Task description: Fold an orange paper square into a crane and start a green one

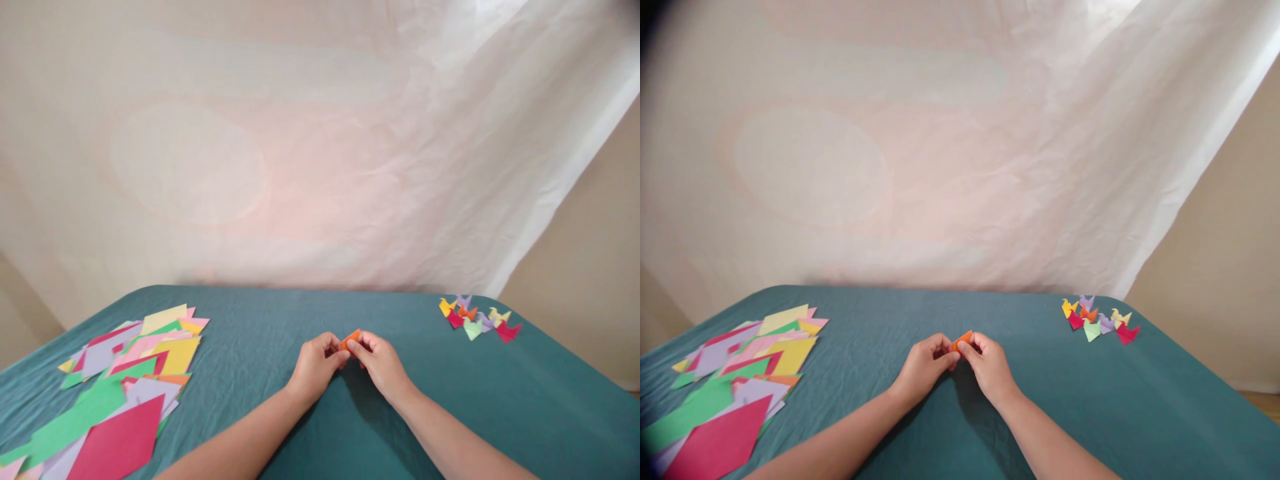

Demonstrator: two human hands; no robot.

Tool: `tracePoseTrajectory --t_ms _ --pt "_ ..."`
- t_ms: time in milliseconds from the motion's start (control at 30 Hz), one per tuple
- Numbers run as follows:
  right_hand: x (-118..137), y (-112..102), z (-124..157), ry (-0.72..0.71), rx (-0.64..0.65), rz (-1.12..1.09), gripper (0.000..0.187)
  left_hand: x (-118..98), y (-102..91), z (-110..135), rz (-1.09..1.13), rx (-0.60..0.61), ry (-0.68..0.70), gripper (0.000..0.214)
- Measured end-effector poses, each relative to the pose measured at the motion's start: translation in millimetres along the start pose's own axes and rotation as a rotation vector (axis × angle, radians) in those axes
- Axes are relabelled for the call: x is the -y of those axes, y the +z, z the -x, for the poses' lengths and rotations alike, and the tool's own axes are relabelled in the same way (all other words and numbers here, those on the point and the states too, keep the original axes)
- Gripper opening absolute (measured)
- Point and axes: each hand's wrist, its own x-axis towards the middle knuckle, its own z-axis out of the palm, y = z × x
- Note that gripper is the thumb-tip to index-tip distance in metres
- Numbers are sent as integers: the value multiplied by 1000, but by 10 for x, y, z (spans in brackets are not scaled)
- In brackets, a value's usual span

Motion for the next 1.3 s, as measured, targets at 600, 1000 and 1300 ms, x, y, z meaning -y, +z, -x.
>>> tracePoseTrajectory --t_ms 600,1000,1300 --pt "64 114 68 -164 52 325 22 54 -23 -75 300 -144 -108 22" --pt "35 83 69 -94 41 201 18 47 -194 -150 370 -157 -144 35" --pt "12 16 23 -6 60 -11 21 91 -168 -152 389 -61 -159 36"
